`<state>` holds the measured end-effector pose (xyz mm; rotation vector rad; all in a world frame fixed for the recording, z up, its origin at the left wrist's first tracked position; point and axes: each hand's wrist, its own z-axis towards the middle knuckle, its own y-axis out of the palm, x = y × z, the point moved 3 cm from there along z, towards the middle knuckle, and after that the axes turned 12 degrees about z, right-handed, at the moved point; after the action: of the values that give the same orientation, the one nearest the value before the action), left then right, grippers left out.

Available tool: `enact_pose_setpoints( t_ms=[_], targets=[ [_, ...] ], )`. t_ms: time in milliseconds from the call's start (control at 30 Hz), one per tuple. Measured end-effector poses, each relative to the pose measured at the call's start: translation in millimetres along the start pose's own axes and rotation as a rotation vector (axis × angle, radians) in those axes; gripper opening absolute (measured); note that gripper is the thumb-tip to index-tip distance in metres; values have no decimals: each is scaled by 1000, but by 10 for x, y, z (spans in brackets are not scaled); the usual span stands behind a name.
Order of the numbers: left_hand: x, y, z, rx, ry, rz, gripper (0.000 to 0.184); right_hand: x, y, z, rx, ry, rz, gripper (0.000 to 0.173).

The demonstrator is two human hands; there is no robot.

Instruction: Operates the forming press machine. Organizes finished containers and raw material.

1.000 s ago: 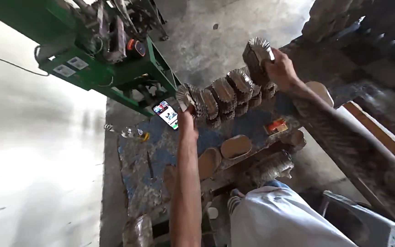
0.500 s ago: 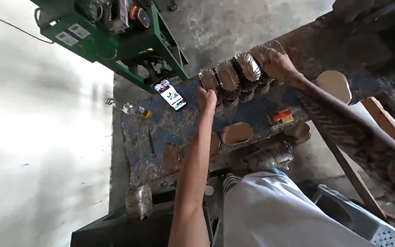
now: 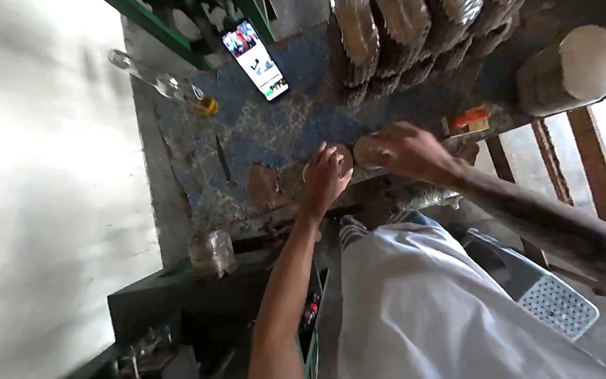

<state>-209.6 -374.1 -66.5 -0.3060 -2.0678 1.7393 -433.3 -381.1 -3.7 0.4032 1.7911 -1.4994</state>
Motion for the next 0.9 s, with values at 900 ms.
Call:
enact_pose_setpoints(
  t_ms=[900],
  targets=[
    [-120,22,91,-290,-3,-26,32,685,386,330,-591,96,287,58]
  ],
)
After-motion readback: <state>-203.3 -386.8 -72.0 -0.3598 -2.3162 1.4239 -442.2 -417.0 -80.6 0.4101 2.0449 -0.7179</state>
